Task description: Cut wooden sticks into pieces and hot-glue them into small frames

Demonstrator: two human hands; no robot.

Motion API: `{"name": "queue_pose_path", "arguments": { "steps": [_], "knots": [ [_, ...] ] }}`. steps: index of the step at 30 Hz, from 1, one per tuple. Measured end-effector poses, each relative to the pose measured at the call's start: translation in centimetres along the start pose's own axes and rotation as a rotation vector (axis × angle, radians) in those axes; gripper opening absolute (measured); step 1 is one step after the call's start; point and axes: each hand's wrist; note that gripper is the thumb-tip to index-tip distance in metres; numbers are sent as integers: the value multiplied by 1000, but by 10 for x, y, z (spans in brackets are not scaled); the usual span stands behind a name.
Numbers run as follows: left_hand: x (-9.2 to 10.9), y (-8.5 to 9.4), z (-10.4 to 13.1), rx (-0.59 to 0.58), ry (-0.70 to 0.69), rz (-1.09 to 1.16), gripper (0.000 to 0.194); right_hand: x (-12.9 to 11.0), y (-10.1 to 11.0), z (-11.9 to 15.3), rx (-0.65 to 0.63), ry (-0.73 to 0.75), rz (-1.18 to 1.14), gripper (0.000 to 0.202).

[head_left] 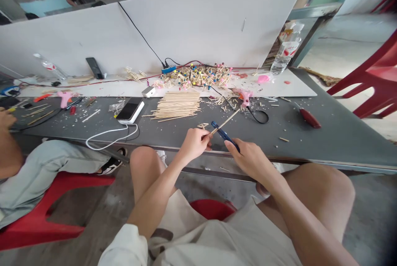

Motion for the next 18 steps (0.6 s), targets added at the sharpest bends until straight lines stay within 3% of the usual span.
{"name": "queue_pose_path", "arguments": {
  "steps": [8,18],
  "knots": [
    [0,5,-1,-49,52,-34,21,-1,1,5,-41,74,-20,49],
    [4,10,-1,-100,59,-84,28,0,-3,3,-86,32,31,50]
  ]
}}
Point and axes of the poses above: each hand's wrist, its own z-axis away from the middle knuckle, its own y-axis out of the back of the hand, x = y × z, and after that the axes turned 3 degrees about z, right-handed
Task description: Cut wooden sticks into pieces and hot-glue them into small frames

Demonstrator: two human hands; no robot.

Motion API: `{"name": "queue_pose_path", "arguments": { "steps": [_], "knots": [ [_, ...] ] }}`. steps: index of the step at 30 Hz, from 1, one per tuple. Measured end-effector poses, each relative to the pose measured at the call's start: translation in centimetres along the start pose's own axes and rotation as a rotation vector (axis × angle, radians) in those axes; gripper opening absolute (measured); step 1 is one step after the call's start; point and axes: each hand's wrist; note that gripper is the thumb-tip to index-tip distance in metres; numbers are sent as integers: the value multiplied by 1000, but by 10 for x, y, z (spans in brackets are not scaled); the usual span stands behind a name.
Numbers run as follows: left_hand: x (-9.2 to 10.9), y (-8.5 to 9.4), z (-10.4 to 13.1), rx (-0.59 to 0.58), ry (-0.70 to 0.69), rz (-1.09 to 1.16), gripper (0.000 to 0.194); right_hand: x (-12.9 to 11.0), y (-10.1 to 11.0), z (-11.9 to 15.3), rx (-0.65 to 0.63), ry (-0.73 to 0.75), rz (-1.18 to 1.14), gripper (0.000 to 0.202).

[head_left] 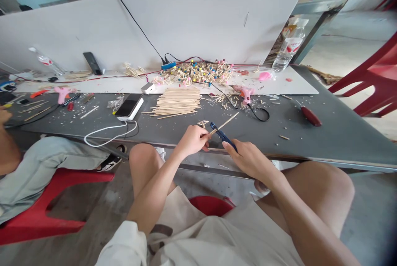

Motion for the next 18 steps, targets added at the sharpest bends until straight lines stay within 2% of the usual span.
{"name": "queue_pose_path", "arguments": {
  "steps": [7,13,18],
  "knots": [
    [-3,2,-1,-16,18,39,25,-1,0,0,4,4,-20,50],
    [-1,2,0,-18,-12,4,28,-1,6,1,-86,-22,-117,54],
    [2,0,2,7,-1,-22,28,0,2,2,-42,-30,-50,54]
  ]
}}
Point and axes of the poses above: each hand's wrist, its own z-axis away from the middle knuckle, its own y-axis out of the back of the hand, x = y × z, and after that the axes turned 3 degrees about z, right-handed
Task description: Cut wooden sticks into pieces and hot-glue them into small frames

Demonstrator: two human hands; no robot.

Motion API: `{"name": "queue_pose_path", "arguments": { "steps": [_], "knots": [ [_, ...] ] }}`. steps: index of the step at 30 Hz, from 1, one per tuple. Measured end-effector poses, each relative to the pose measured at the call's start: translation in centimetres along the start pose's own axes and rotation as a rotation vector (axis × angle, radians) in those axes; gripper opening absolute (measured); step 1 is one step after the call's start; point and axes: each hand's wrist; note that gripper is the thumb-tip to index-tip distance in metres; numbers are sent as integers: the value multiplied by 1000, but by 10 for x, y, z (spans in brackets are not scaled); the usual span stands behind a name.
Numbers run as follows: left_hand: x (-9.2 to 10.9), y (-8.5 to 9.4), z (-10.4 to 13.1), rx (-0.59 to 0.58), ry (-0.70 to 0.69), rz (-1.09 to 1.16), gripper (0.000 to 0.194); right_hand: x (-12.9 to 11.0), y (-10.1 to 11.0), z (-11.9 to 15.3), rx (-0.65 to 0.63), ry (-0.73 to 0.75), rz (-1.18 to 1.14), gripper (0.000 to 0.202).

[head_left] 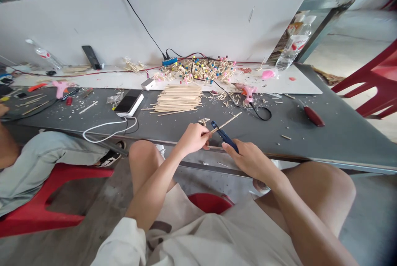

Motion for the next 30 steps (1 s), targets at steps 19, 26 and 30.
{"name": "queue_pose_path", "arguments": {
  "steps": [19,26,30],
  "knots": [
    [-4,-1,-1,22,-74,-121,36,-5,-2,0,-25,-27,27,39],
    [-7,2,-4,-57,-10,-65,35,-4,-6,-2,-2,10,122,35],
    [-12,4,-6,-68,-15,-61,35,-4,-10,-2,7,2,158,35]
  ]
}}
Point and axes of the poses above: each hand's wrist, its own z-axis away from the middle knuckle, its own y-axis out of the back of the hand, x = y × z, and after that the axes turned 3 degrees about z, right-handed
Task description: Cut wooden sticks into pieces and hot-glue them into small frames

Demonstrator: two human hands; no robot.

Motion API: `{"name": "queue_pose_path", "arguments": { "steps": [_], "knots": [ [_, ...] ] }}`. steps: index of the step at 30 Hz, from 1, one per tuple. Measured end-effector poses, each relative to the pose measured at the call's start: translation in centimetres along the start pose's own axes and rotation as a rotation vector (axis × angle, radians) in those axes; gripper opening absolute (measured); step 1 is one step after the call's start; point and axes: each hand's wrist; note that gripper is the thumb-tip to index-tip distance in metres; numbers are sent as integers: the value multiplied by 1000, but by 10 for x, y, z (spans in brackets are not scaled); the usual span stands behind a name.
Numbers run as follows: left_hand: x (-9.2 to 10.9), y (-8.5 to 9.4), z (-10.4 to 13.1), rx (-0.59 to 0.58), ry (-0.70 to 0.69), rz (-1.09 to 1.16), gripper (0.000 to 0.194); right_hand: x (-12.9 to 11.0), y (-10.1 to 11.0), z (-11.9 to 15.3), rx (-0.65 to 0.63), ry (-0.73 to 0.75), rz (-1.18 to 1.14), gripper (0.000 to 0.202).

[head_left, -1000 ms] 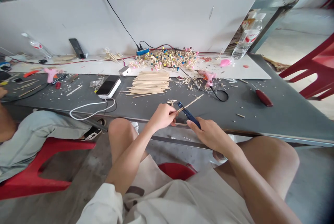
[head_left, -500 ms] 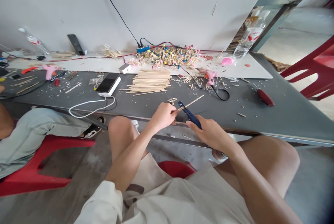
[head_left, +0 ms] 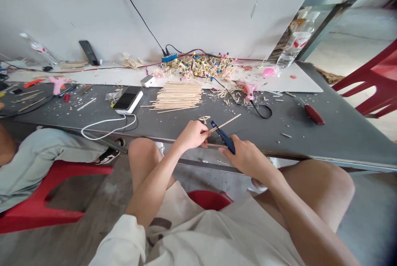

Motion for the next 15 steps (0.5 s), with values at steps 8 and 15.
{"name": "queue_pose_path", "arguments": {
  "steps": [8,15],
  "knots": [
    [-7,1,-3,1,13,74,34,0,-2,-2,-5,-40,-9,34],
    [-7,6,-3,-65,91,216,22,3,0,-7,15,-66,-41,33]
  ]
}}
Point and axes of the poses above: each hand's wrist, its own z-axis away from the middle knuckle, its own y-axis out of the back of the hand, x = y × z, and after that the axes turned 3 degrees about z, right-handed
